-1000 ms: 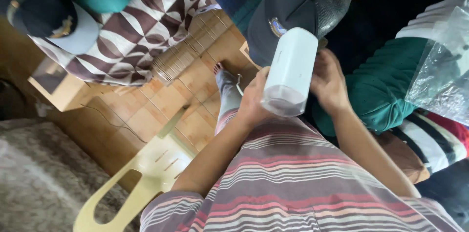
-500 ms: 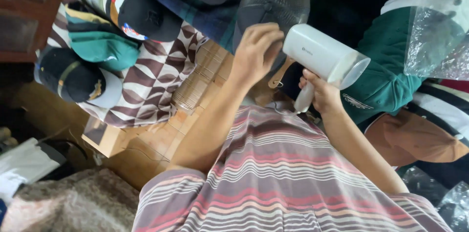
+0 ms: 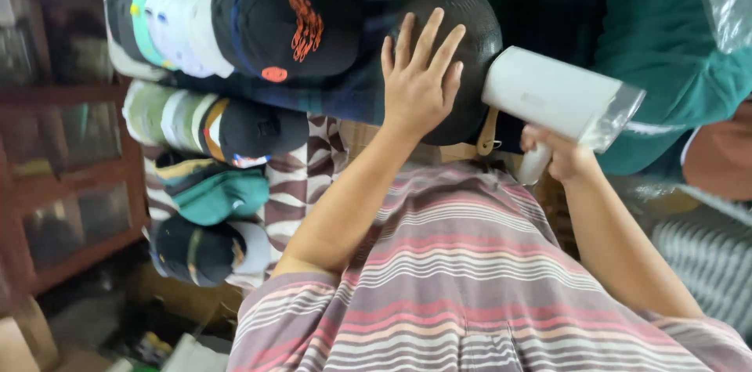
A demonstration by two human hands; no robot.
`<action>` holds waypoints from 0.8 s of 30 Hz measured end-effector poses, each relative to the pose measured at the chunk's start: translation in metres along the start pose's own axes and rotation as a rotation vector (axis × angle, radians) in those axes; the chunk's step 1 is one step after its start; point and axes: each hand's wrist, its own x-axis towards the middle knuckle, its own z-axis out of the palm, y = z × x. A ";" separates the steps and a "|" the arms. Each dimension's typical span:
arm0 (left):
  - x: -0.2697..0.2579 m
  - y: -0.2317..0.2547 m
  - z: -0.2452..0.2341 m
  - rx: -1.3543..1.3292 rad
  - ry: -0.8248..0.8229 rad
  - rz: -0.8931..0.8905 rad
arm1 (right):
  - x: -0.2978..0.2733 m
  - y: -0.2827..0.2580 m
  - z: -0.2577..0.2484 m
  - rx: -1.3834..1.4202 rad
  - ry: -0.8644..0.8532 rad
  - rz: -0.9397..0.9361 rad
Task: Cleaning caps with a brush and steamer before placing them into plastic bags for packaging.
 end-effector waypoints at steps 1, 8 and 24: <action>0.000 -0.002 0.001 -0.015 -0.020 0.030 | -0.002 0.005 0.005 0.015 0.036 -0.005; 0.000 -0.018 0.002 0.060 -0.150 0.204 | -0.028 0.048 0.029 0.417 0.151 0.065; -0.002 -0.024 0.002 0.039 -0.173 0.276 | -0.056 0.084 0.076 0.549 0.233 -0.064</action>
